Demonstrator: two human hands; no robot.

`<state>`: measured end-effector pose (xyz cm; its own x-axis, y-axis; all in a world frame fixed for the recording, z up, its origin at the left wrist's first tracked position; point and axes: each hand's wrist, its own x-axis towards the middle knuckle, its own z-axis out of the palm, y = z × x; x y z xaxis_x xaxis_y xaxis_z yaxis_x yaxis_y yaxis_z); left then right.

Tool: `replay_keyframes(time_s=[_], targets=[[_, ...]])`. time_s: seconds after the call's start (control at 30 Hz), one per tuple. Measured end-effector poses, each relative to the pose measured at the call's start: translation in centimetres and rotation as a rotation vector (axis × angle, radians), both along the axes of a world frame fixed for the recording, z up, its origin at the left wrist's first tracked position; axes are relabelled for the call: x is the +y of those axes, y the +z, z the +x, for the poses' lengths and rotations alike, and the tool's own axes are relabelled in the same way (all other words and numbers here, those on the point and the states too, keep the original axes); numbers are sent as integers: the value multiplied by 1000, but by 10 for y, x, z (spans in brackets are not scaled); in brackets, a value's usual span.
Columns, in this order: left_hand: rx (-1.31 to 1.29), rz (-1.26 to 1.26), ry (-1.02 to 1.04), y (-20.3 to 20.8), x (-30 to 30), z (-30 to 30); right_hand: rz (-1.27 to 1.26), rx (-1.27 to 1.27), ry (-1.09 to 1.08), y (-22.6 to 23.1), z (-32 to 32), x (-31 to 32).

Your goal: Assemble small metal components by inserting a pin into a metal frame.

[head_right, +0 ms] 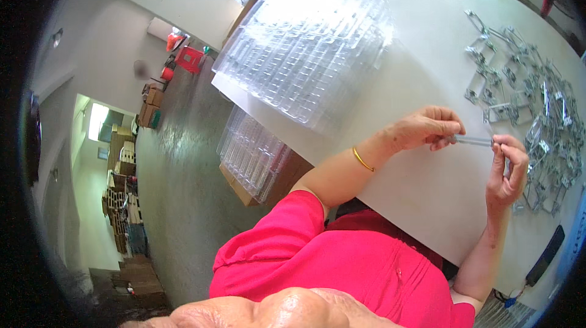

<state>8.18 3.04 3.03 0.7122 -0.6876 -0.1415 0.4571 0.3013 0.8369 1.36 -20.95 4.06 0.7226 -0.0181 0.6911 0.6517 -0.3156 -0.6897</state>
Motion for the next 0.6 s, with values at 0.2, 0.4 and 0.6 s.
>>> replay_keyframes(time_s=[0.2,0.4,0.6], targets=[[-25,-41,-49,-5,-6,7,20,90,-32,-2,4,-4],[-116,-23,-23,-11,-7,6,137,204,21,-10,8,-7],[-168,20,21,-9,-8,5,173,141,-40,-5,10,3]])
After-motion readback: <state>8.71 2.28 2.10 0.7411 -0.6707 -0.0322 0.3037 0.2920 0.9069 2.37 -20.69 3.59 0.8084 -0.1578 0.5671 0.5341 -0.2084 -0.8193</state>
